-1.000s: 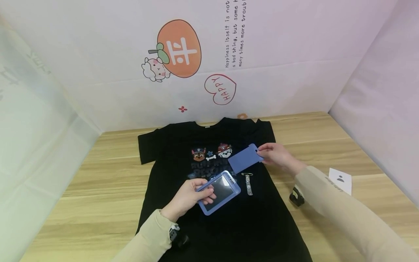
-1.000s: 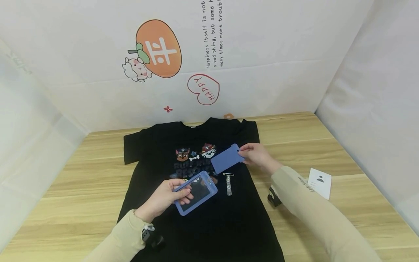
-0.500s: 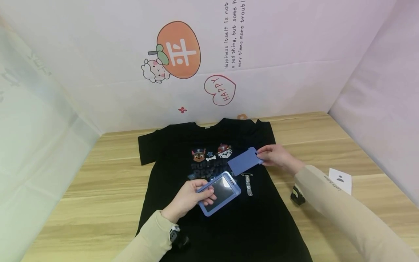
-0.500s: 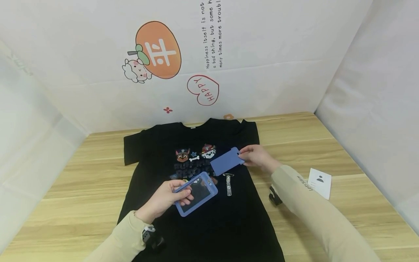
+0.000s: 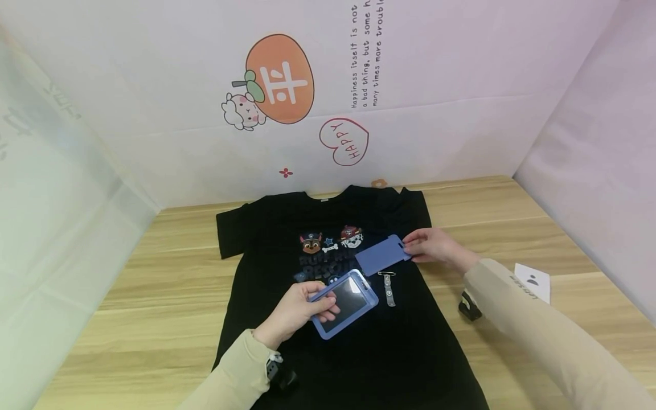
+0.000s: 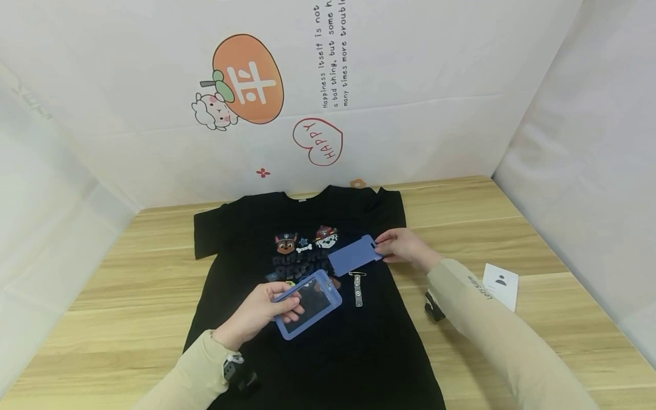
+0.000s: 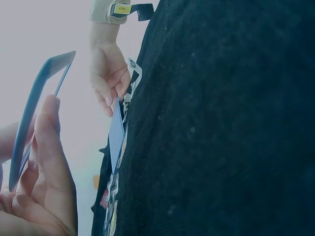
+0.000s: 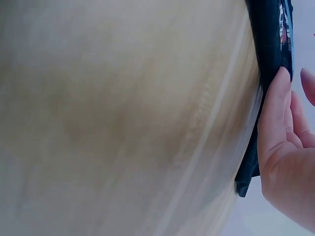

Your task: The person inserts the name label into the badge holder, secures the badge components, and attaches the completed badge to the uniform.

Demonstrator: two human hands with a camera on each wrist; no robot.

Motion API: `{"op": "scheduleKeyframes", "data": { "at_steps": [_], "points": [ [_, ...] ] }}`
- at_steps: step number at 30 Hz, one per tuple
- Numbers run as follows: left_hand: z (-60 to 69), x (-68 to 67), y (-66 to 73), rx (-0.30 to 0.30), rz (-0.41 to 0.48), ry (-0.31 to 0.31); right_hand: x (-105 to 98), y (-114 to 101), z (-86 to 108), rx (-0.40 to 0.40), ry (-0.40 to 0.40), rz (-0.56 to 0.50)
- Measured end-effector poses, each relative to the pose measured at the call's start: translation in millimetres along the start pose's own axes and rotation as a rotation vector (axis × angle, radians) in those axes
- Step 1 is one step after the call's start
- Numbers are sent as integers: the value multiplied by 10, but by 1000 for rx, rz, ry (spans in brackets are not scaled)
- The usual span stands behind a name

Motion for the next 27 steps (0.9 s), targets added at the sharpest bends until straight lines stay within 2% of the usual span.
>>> {"op": "scheduleKeyframes", "data": {
  "at_steps": [14, 21, 27],
  "points": [
    [14, 19, 35, 8, 1, -6, -84, -13, 37, -32, -12, 18],
    [10, 22, 43, 3, -5, -3, -128, -76, 115, -78, -30, 22],
    [7, 22, 40, 2, -7, -4, -162, -156, 187, -109, -50, -44]
  ]
}}
Point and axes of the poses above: each hand's wrist, its own z-axis away from the middle knuckle, its own x-axis out of the palm, y = z × x, the point moved 2 cm from there along -z, towards the middle knuckle, and after that the axes turned 5 degrees about y, right-handed, at the moved point
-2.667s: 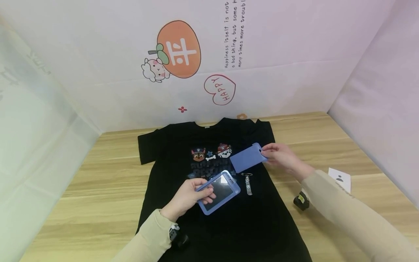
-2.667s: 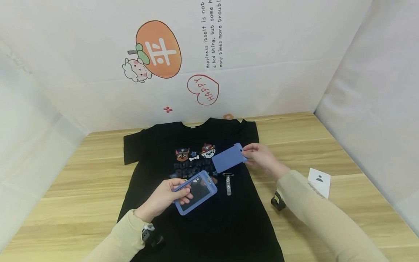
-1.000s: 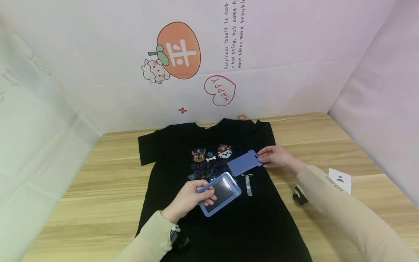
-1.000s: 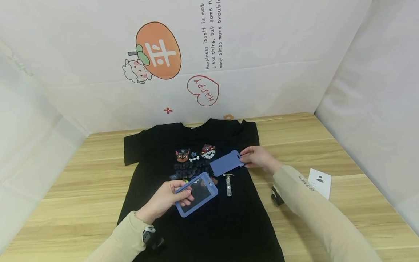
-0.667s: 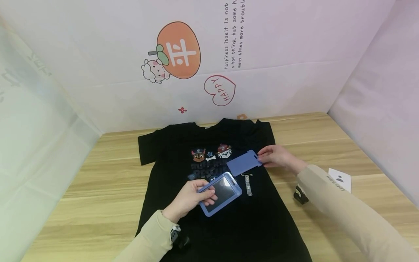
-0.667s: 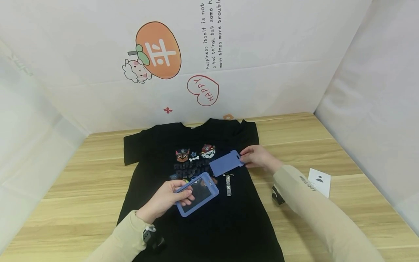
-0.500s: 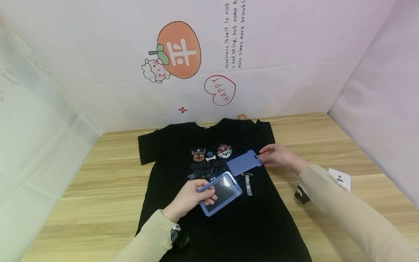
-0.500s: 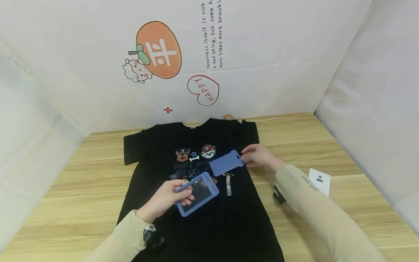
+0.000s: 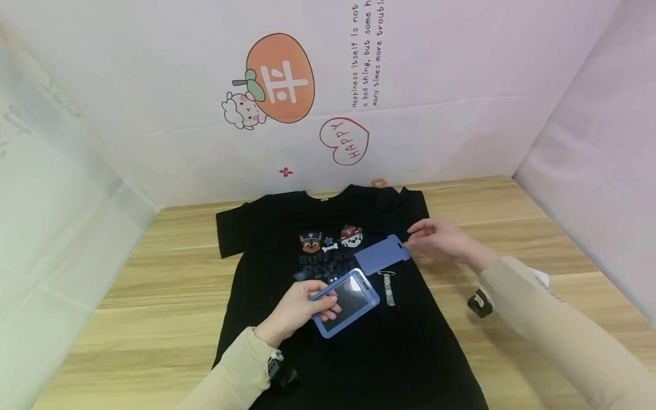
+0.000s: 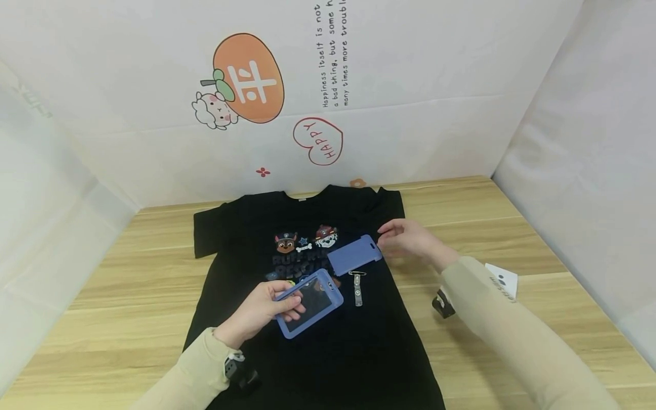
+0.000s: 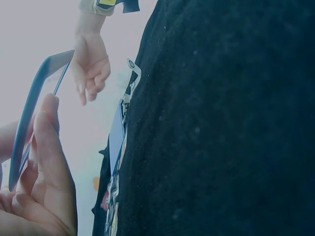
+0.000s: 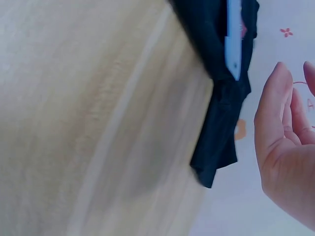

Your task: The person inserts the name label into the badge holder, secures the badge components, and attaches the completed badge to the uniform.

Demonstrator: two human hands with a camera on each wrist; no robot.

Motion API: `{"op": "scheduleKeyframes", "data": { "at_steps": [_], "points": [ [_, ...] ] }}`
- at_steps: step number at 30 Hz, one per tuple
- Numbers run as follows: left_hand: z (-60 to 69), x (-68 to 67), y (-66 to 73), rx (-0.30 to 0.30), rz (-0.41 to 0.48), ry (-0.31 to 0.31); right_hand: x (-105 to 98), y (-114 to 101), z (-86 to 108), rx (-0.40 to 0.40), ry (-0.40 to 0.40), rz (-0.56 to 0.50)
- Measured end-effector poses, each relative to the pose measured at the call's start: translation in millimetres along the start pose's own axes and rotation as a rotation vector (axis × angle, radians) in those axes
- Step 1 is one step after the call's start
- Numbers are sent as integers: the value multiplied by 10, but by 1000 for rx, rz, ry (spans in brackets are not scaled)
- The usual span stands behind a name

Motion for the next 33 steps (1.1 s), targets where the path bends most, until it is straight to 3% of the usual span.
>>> {"op": "scheduleKeyframes", "data": {
  "at_steps": [4, 11, 22, 33],
  "points": [
    [-1, -8, -4, 2, -2, 2, -44, -62, 44, -3, -3, -49],
    [-2, -20, -15, 3, -12, 3, -233, -109, 161, -31, 31, 25],
    [16, -12, -5, -1, -1, 0, -660, 27, 364, -27, 73, 75],
    [17, -7, 4, 4, -10, -1, -1022, 288, 652, -27, 106, 294]
  ]
}}
Point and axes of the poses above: each hand's wrist, its own z-axis away from the middle knuckle, its own x-axis out of the palm, y = z × x, the point moved 2 cm from there along -z, towards the middle knuckle, and after that the axes turned 5 degrees about y, right-handed, at the moved point
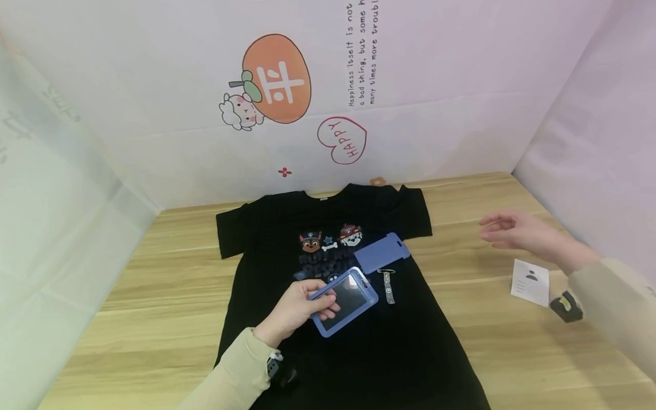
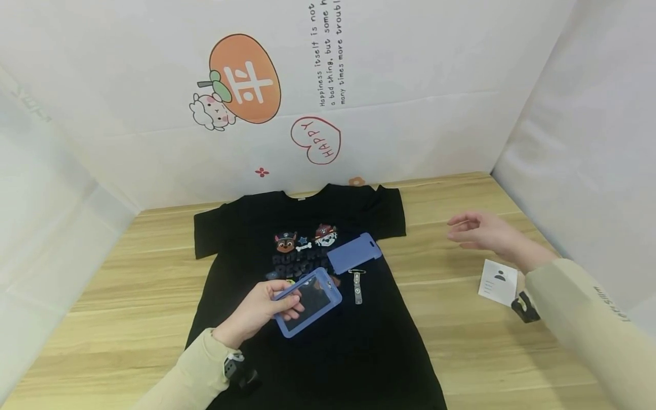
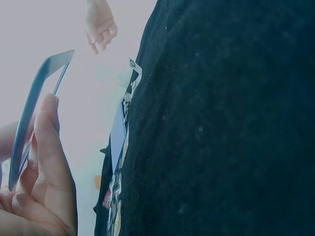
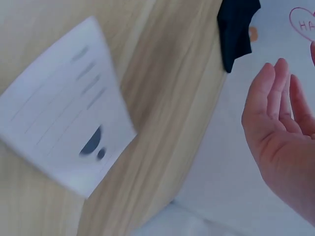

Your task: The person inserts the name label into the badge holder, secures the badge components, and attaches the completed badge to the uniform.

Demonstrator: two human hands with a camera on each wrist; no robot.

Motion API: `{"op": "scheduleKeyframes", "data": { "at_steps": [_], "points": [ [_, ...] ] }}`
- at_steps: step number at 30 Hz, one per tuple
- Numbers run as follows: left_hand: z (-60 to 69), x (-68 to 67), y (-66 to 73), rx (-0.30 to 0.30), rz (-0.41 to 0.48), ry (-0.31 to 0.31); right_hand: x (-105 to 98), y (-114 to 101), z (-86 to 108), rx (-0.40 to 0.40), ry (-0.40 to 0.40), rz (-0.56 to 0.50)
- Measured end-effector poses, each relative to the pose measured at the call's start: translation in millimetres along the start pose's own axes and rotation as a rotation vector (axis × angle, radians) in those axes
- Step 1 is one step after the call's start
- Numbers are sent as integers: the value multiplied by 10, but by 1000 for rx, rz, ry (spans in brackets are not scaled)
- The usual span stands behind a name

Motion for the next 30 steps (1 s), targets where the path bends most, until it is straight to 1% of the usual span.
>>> {"op": "scheduleKeyframes", "data": {
  "at_steps": [5, 9, 12, 20, 22, 25, 27, 30],
  "points": [
    [-2, 2, 5, -4, 5, 5, -100, 176, 69, -18, -22, 91],
    [0, 0, 0, -10, -1, 9, -169, 306, 119, -38, -16, 208],
    [-5, -3, -3, -9, -1, 10, -216, 386, 163, -45, -13, 263],
    [-11, -7, -7, -7, 5, 10, -321, 606, 237, -24, -4, 292],
    [-11, -6, -8, -5, 5, 10, -343, 659, 252, -36, -8, 311],
    [-13, -5, -15, -2, 6, 6, -363, 721, 273, -33, -25, 346],
    [-13, -5, -23, 0, 6, 5, -364, 748, 277, -54, -27, 359],
    [-11, -5, -33, 3, 8, 5, -343, 773, 283, -62, -28, 364]
  ]
}}
Point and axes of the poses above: each hand's wrist, its own z-axis away from the middle knuckle, its own x-axis out of the palm, y = z × x, the point moved 2 cm from there along -z, towards the middle knuckle, and after that the axes turned 5 degrees about y, right-handed, at the moved point
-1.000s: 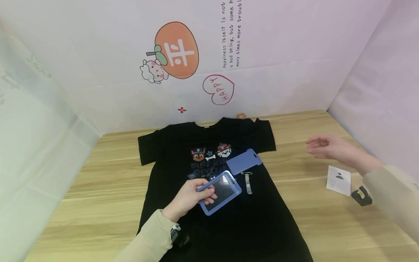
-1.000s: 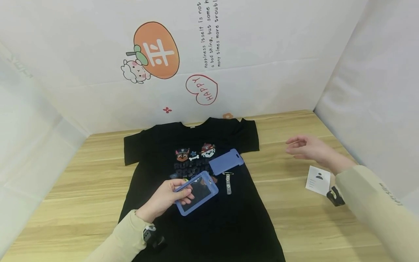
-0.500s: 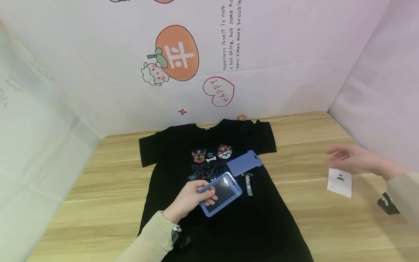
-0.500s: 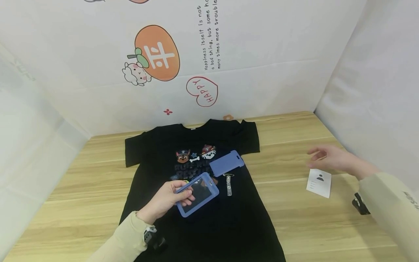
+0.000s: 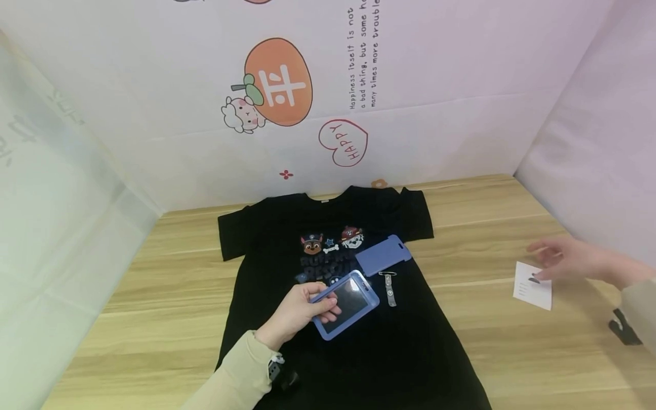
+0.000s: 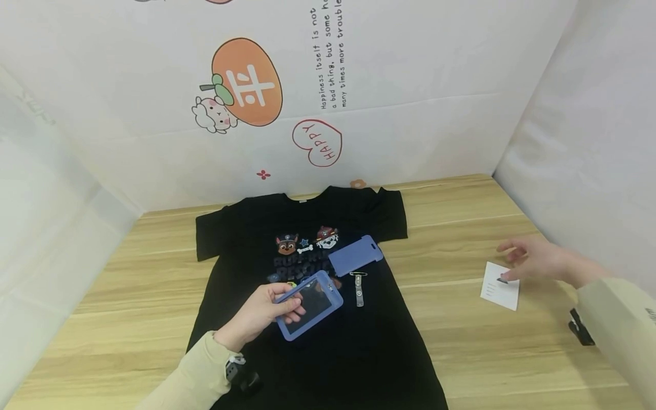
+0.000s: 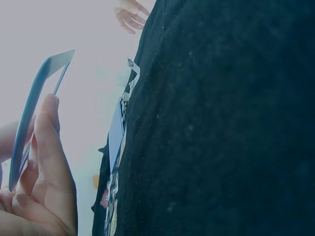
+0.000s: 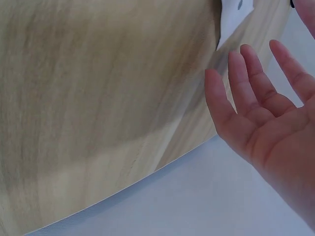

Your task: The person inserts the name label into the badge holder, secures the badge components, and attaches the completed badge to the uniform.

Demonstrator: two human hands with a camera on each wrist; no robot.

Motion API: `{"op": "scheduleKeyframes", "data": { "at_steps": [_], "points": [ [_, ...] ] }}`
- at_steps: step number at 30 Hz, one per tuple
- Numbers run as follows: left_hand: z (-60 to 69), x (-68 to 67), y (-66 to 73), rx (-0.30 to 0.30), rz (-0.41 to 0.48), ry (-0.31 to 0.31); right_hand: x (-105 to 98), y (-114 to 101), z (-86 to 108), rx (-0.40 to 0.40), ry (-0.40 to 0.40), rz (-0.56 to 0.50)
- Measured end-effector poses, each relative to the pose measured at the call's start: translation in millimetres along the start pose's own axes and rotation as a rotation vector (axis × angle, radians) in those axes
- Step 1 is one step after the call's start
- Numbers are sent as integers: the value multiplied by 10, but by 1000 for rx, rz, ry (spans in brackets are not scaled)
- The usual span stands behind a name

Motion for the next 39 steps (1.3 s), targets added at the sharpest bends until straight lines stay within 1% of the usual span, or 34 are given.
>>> {"op": "scheduleKeyframes", "data": {
  "at_steps": [2, 8, 12, 17, 23, 25, 31, 33, 39],
  "points": [
    [4, -1, -2, -1, 1, 1, 20, 2, 0, -8, 11, 5],
    [4, -4, 4, -3, 1, -4, 51, -14, 1, 2, -3, 30],
    [-9, -8, 8, 6, 1, -6, 62, -20, -6, -20, 9, 48],
    [-13, -2, 13, -5, 2, -10, 103, 8, -18, -55, 39, 84],
    [-18, 10, 27, -13, 4, -6, 148, 26, -32, -122, 75, 107],
    [-14, 11, 28, -17, 3, -3, 157, 26, -39, -133, 81, 133],
    [0, 7, 22, -19, 4, -3, 178, 26, -38, -145, 102, 202],
    [2, 6, 18, -19, 6, -2, 183, 28, -37, -150, 102, 206],
    [8, 4, 3, -15, 1, 1, 186, 13, -45, -128, 96, 216]
  ]
}}
Point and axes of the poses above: each hand's wrist, its own z-axis away from the middle knuckle, its own x-axis out of the palm, y = z × x, the point moved 2 cm from there along -z, towards the middle knuckle, and after that the axes turned 5 degrees about y, right-handed, at the moved point
